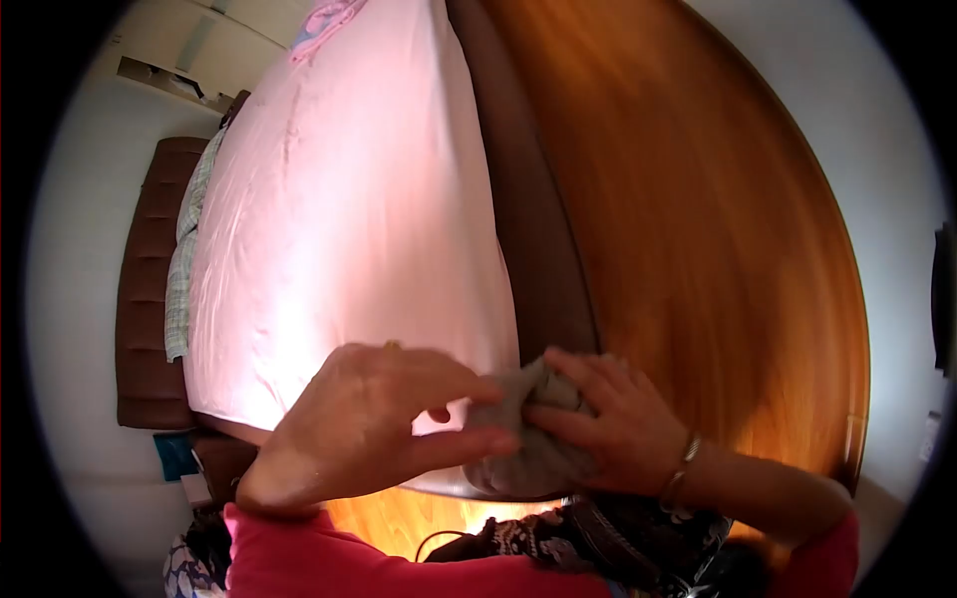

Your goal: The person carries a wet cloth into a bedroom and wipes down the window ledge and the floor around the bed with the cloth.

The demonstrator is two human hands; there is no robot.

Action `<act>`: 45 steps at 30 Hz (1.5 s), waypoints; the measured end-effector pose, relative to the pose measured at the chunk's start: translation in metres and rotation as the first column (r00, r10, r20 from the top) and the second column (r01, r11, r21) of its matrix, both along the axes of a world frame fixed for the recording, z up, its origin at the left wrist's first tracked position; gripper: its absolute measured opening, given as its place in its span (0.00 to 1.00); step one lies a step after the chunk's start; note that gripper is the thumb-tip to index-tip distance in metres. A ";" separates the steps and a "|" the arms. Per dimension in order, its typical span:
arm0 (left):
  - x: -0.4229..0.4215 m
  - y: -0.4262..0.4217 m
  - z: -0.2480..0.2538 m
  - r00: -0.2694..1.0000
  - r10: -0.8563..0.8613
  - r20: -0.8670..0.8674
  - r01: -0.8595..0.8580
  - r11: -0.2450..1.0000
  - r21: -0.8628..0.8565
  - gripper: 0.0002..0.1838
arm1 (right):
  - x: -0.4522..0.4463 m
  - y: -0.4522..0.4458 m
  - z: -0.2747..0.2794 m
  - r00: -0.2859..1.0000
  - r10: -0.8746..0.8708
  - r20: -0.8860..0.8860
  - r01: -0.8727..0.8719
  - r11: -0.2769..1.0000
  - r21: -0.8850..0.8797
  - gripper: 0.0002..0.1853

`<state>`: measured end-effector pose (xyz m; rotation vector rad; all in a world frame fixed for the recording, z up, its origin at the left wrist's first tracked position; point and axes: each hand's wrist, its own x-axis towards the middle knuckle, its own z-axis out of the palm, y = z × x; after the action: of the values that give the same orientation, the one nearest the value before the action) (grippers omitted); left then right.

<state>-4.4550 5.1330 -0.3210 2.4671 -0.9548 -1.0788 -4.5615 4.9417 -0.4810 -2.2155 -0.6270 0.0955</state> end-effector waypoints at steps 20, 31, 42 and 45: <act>-0.004 -0.126 -0.216 0.762 -0.552 -0.339 0.064 0.586 -0.808 0.12 | 0.478 0.010 -0.081 0.887 -0.458 0.052 0.461 0.877 -0.133 0.31; 0.046 -0.112 -0.180 0.591 -0.643 -0.488 0.246 0.720 -0.649 0.10 | 0.531 -0.028 -0.216 0.747 -0.491 -0.448 0.657 0.645 0.389 0.41; 0.054 -0.123 -0.222 0.704 -0.605 -0.373 0.363 0.757 -0.543 0.09 | 0.123 -0.147 -0.201 0.844 -0.069 -0.531 0.288 0.895 0.342 0.37; 0.060 -0.141 -0.243 0.652 -0.639 -0.407 0.403 0.748 -0.528 0.08 | 0.033 -0.146 -0.282 0.845 0.167 -0.507 -0.158 0.986 0.061 0.28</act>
<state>-4.3947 4.9921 -0.5639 1.3961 -1.5436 -1.4976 -4.5285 4.7954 -0.7629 -1.9912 -0.5064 0.7416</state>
